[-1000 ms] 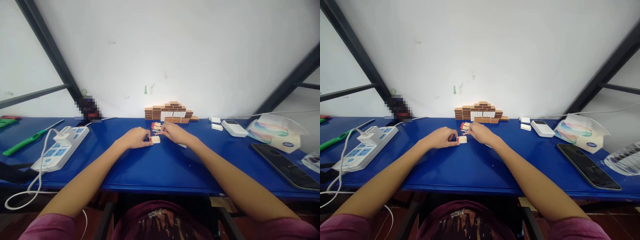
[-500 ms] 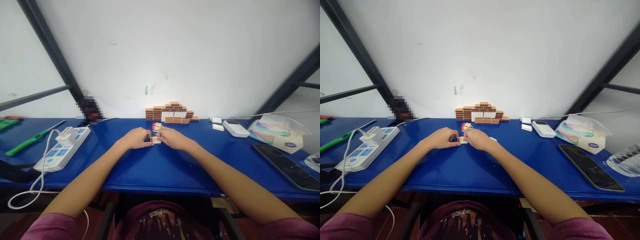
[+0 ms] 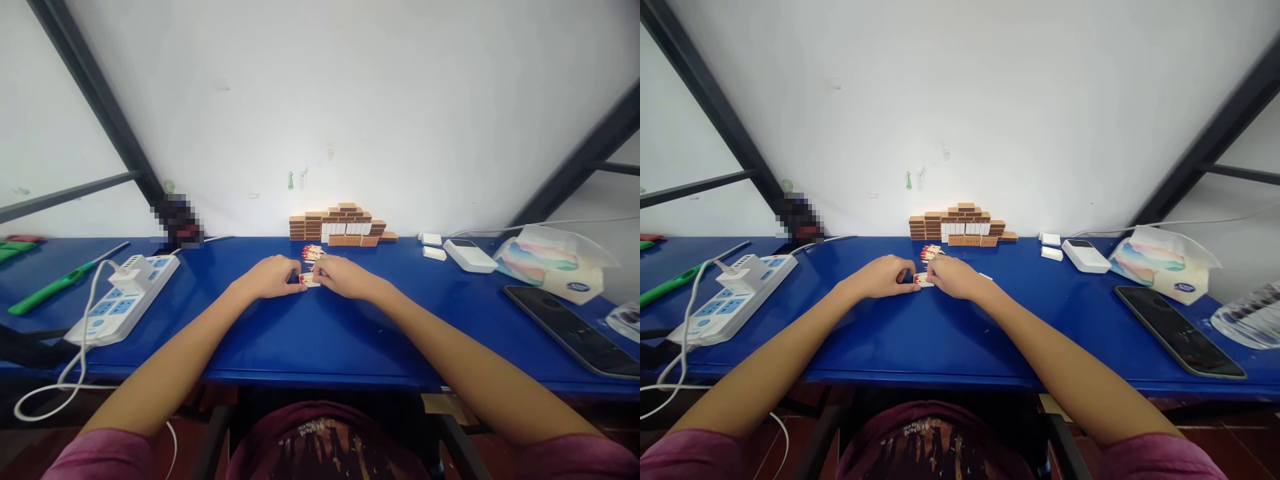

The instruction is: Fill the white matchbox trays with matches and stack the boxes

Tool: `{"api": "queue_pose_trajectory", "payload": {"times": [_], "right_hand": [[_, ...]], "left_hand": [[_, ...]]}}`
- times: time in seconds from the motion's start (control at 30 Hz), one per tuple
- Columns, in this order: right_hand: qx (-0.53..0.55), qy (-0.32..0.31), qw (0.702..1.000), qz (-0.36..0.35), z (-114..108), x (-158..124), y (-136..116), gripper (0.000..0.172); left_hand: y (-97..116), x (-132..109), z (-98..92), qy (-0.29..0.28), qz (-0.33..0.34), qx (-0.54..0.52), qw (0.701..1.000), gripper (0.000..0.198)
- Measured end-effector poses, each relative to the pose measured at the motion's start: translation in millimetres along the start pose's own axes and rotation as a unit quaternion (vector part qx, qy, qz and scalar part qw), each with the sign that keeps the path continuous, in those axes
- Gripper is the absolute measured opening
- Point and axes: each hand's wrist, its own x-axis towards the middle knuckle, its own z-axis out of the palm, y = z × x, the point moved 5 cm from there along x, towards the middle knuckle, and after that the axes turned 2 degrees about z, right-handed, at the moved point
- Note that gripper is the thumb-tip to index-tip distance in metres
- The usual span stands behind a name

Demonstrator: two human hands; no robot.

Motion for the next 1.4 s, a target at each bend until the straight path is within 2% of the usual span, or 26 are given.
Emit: {"api": "queue_pose_trajectory", "payload": {"times": [0.63,0.87,1.2,1.4], "right_hand": [[0.021,0.028,0.999,0.002,2.4,2.3,3.2,0.011],[0.017,0.039,0.999,0.01,3.0,2.3,4.7,0.009],[0.022,0.033,0.999,0.005,-0.2,-0.4,0.4,0.005],[0.032,0.017,0.999,-0.007,-1.8,-0.1,0.2,0.009]], "left_hand": [[1.5,-1.0,-0.3,-0.001,-0.005,0.003,1.0,0.039],[4.4,-0.6,-1.3,0.004,0.012,-0.002,1.0,0.039],[4.7,0.2,-0.8,0.005,0.011,-0.014,1.0,0.037],[5.9,-0.5,-1.8,0.004,0.013,-0.014,1.0,0.036]]}}
